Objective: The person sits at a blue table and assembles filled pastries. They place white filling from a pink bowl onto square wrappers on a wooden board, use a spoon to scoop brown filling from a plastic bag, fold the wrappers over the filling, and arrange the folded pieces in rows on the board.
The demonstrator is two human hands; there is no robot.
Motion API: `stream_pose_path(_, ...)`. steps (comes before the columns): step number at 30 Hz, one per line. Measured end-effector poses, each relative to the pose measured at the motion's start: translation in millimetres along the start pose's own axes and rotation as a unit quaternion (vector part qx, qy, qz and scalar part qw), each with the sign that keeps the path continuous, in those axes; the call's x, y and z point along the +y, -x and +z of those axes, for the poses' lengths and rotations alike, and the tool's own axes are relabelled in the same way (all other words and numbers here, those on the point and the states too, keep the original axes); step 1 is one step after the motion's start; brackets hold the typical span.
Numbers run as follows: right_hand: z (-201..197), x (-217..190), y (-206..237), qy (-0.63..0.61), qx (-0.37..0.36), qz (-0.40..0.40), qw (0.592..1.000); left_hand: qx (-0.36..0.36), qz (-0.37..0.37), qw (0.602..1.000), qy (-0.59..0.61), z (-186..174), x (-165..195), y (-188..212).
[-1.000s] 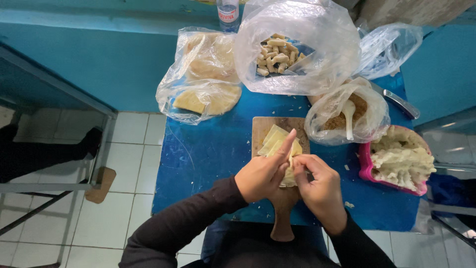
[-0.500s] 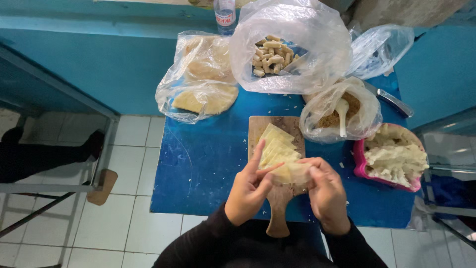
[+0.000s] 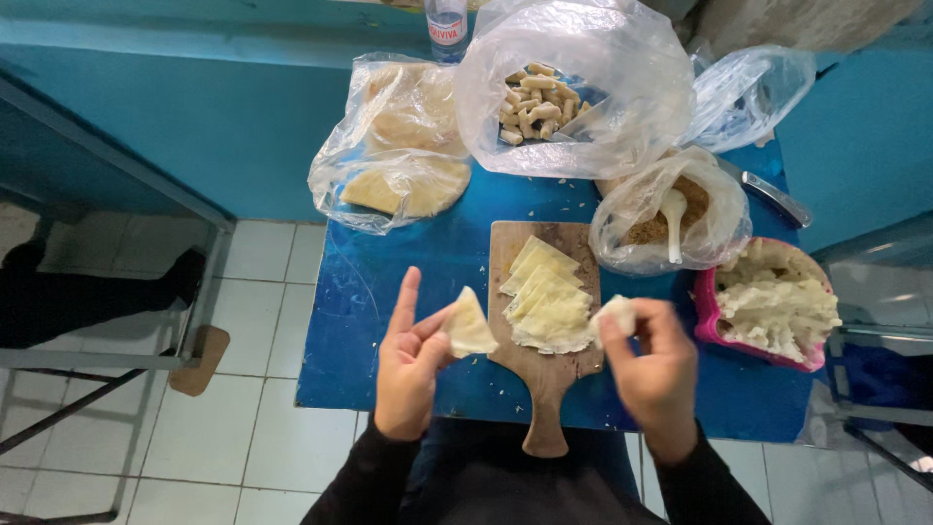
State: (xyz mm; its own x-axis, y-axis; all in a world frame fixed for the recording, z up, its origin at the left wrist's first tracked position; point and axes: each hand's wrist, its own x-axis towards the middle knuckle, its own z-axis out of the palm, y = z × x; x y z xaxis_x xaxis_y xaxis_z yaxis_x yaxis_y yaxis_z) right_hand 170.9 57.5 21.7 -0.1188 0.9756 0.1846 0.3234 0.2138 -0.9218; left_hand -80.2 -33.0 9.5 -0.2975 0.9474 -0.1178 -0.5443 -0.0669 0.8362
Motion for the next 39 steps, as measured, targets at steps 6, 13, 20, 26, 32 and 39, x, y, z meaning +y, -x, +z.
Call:
stream_pose_path(6, 28.3, -25.3, 19.0, 0.302, -0.090, -0.227, 0.922, 0.019, 0.018, 1.000, -0.010, -4.4, 4.4, 1.5)
stream_pose_path(13, 27.8, -28.5, 30.8, 0.274, -0.109, -0.252, 0.921, -0.007, -0.028, 0.999, 0.022, -10.9, 3.4, 5.0)
stream_pose_path(20, 27.0, -29.5, 33.3, 0.269, -0.123, -0.276, 0.915, -0.024, -0.013, 1.000, -0.005, -3.7, -5.1, 4.0)
stream_pose_path(26, 10.5, -20.3, 39.4, 0.130, -0.094, -0.171, 0.972, -0.083, 0.007, 0.995, -0.057, 14.1, -19.6, 11.6)
stream_pose_path(32, -0.6, 10.8, 29.9, -0.244, -0.171, 0.189, 0.936, -0.167, -0.019, 0.978, -0.127, 43.7, -34.4, 18.1)
stream_pose_path(39, 16.6, 8.7, 28.3, 0.130, -0.055, 0.067, 0.988, -0.054, 0.169, 0.892, -0.415, 60.4, -43.8, 16.1)
